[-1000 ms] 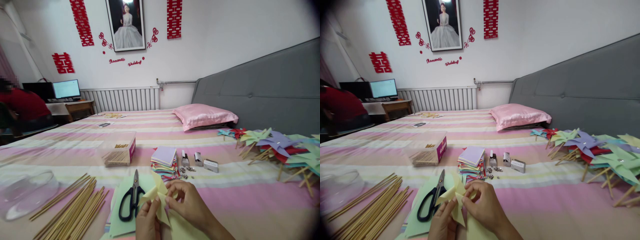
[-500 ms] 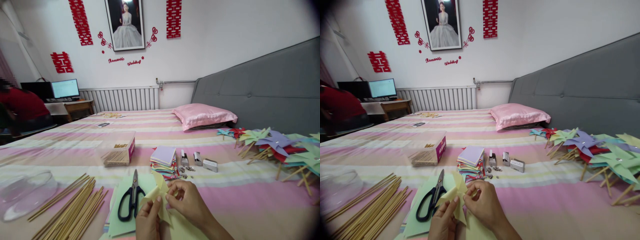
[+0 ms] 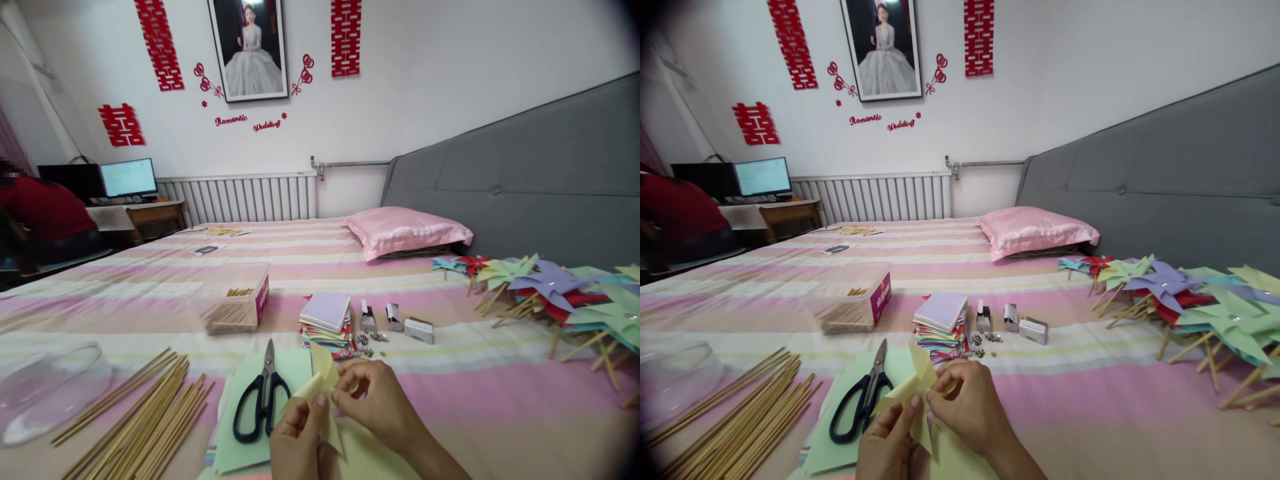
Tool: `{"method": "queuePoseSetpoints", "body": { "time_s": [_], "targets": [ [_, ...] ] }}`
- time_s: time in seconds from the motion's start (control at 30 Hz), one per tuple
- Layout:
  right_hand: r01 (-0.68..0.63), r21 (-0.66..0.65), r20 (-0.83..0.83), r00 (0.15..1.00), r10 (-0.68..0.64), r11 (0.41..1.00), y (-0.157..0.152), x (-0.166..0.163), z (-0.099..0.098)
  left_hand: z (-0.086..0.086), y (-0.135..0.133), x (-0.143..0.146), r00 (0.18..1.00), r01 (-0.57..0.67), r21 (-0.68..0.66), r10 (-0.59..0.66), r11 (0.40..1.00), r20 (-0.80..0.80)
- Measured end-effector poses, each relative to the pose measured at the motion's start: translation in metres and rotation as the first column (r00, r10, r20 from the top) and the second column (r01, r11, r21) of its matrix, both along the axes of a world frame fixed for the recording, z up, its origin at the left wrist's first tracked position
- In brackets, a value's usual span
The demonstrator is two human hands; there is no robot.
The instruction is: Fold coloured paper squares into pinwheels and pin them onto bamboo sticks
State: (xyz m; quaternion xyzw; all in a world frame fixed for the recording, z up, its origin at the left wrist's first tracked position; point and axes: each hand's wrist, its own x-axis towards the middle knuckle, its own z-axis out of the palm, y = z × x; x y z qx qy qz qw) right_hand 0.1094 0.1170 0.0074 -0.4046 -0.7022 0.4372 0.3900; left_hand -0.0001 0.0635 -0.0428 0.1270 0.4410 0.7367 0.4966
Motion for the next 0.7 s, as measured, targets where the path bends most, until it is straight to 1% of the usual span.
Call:
{"method": "queuePoseSetpoints", "body": {
  "time_s": [0.1,0.2,0.27,0.3,0.37,0.4,0.43,0.5,0.6,0.7],
  "targets": [
    [-0.016,-0.005,-0.025,1.000,0.016,1.000,-0.003,-0.001,0.000,0.000,0.000,0.000,1.000,0.004,-0.003,-0.004,1.000,-0.007],
    [-0.066,0.010,-0.029,0.997,0.067,0.998,-0.004,-0.001,0.001,0.000,0.000,-0.001,1.000,-0.022,-0.010,0.022,1.000,-0.006],
    [-0.084,0.003,-0.017,0.996,0.084,0.996,0.001,0.003,0.000,0.000,0.000,-0.002,0.999,-0.039,-0.020,0.039,0.999,0.003],
    [-0.069,-0.006,-0.011,0.998,0.069,0.998,0.006,0.007,0.000,0.000,0.000,-0.002,0.999,-0.042,-0.023,0.042,0.999,0.009],
    [0.033,-0.031,-0.021,0.999,-0.033,0.999,0.020,0.019,-0.003,-0.002,0.001,-0.002,0.999,-0.053,-0.028,0.053,0.998,0.008],
    [0.109,-0.017,0.005,0.994,-0.109,0.994,0.028,0.027,-0.006,-0.003,0.001,-0.002,0.998,-0.059,-0.027,0.059,0.998,-0.001],
    [0.216,0.021,0.068,0.974,-0.217,0.976,0.036,0.035,-0.009,-0.004,0.002,-0.001,0.998,-0.067,-0.022,0.066,0.998,-0.013],
    [0.311,0.046,0.132,0.940,-0.315,0.949,0.051,0.051,-0.017,-0.006,0.002,0.001,0.996,-0.080,-0.012,0.079,0.997,-0.039],
    [0.393,0.092,0.263,0.877,-0.403,0.915,0.065,0.064,-0.032,-0.007,0.003,0.005,0.996,-0.069,-0.009,0.069,0.998,-0.059],
    [0.398,0.138,0.375,0.827,-0.419,0.907,0.069,0.063,-0.046,-0.006,0.002,0.008,0.994,-0.062,-0.022,0.060,0.998,-0.089]
  ]
}}
